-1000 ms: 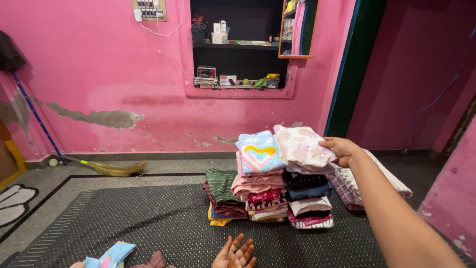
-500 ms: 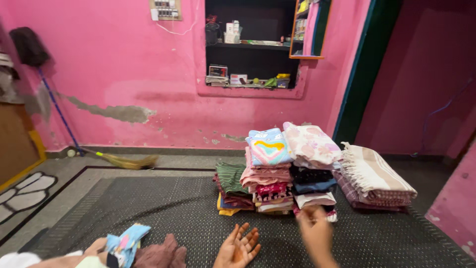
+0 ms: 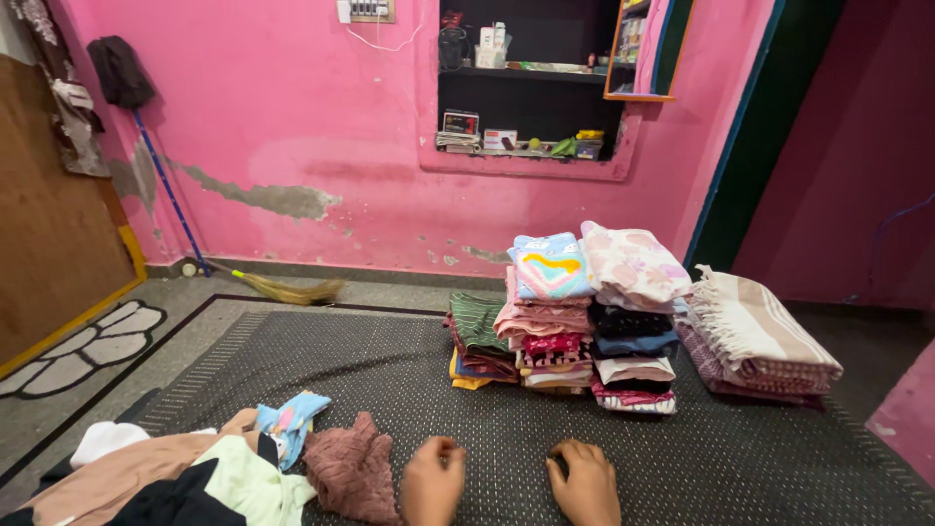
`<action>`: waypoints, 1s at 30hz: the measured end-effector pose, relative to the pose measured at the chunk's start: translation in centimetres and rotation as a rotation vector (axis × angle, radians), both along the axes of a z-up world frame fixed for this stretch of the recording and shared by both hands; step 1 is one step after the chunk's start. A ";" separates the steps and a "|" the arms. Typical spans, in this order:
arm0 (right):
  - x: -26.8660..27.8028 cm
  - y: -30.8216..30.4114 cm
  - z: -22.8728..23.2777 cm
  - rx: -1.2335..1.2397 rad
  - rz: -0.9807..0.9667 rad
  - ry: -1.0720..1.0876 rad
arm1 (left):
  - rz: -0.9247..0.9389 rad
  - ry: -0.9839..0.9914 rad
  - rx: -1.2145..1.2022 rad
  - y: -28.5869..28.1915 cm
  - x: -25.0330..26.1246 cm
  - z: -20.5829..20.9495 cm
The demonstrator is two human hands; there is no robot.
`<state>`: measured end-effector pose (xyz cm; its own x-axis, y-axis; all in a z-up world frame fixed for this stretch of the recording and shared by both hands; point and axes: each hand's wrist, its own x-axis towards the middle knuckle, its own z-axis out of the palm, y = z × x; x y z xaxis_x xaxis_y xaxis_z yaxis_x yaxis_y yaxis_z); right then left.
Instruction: The person folds several items of clothing, including pants and shirts, by hand and places them into organized stacks on a floor mat.
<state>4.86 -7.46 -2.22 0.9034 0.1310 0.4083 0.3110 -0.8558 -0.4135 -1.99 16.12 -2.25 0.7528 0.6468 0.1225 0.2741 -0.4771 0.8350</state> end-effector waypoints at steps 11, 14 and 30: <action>-0.5 0.1 0.6 0.006 -0.001 0.018 | 0.313 0.135 0.539 15.4 -8.6 2.9; -1.1 -0.1 0.8 0.010 0.012 0.025 | 0.304 0.152 0.535 15.0 -9.5 4.1; 1.1 -1.0 -1.3 0.093 0.039 0.205 | -0.849 -0.899 -0.785 1.9 -6.2 33.9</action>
